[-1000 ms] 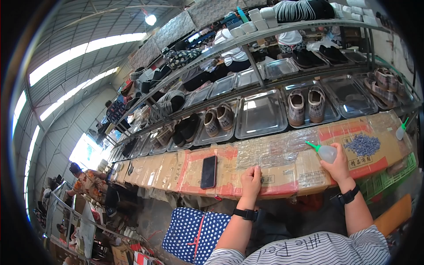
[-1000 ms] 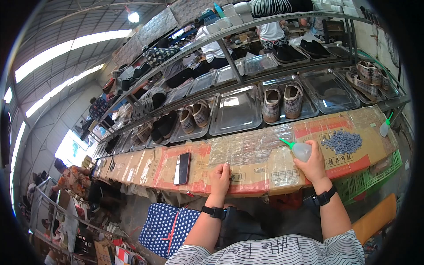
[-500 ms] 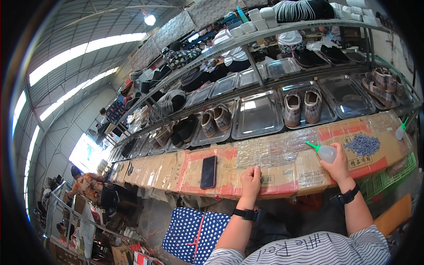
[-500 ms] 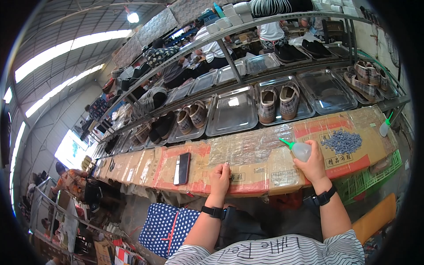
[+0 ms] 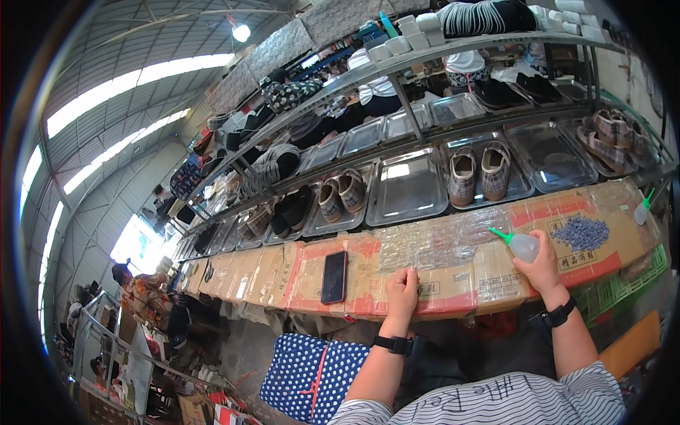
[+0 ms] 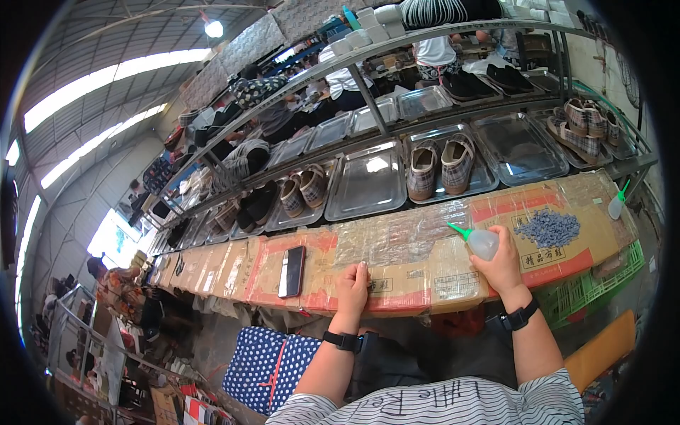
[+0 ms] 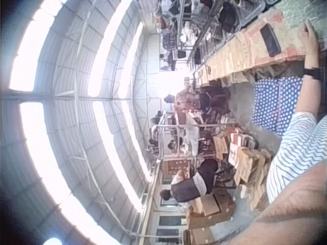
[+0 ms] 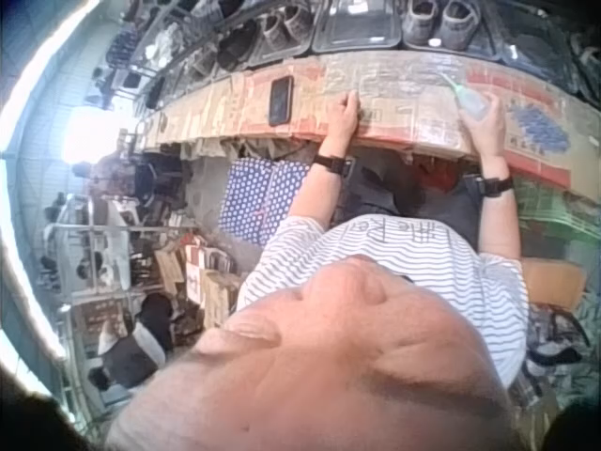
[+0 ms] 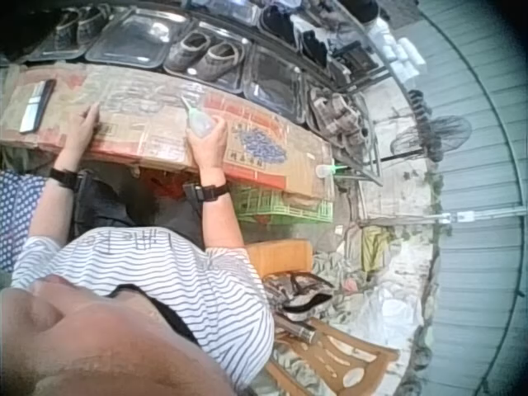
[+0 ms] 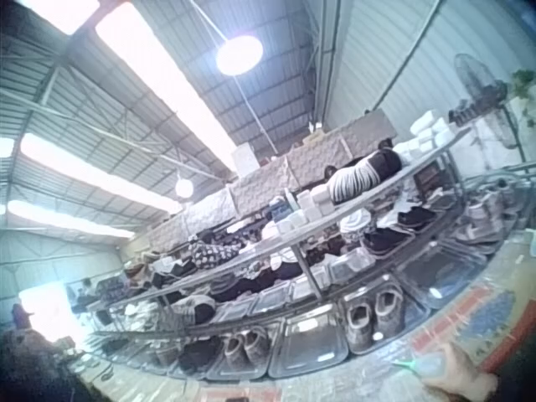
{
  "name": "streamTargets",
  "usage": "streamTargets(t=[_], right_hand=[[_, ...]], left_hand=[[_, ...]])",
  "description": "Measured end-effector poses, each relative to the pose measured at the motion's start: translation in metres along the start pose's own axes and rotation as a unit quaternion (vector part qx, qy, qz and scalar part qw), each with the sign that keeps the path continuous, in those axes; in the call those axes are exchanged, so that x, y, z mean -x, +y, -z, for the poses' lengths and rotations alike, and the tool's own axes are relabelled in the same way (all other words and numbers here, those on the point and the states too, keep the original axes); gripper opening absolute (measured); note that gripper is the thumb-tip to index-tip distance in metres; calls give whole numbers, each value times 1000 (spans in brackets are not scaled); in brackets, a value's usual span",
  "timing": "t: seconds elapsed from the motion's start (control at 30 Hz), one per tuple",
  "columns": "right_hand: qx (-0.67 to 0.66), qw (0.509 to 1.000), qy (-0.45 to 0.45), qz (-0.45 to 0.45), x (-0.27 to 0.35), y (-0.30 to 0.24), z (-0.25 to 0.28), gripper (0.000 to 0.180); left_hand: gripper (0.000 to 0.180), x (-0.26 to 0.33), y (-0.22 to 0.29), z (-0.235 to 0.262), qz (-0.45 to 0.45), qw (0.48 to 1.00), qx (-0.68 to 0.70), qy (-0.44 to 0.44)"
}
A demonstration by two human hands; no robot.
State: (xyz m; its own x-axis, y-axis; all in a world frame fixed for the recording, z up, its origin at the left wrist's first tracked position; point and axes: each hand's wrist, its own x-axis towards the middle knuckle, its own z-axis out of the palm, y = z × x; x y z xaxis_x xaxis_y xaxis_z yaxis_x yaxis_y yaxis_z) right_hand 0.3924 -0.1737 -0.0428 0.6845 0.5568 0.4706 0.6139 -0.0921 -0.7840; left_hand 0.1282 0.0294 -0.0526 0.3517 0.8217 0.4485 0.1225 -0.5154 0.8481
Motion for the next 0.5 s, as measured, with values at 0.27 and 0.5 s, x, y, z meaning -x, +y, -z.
streamTargets(t=[0.27, 0.5], right_hand=[[1, 1000, -1, -1, -2, 0, -2, 64], [6, 1000, 3, -6, -1, 4, 3, 65]], left_hand=[[36, -2, -1, 1, -6, 1000, -3, -2], [33, -2, -4, -3, 8, 1000, 8, -7]])
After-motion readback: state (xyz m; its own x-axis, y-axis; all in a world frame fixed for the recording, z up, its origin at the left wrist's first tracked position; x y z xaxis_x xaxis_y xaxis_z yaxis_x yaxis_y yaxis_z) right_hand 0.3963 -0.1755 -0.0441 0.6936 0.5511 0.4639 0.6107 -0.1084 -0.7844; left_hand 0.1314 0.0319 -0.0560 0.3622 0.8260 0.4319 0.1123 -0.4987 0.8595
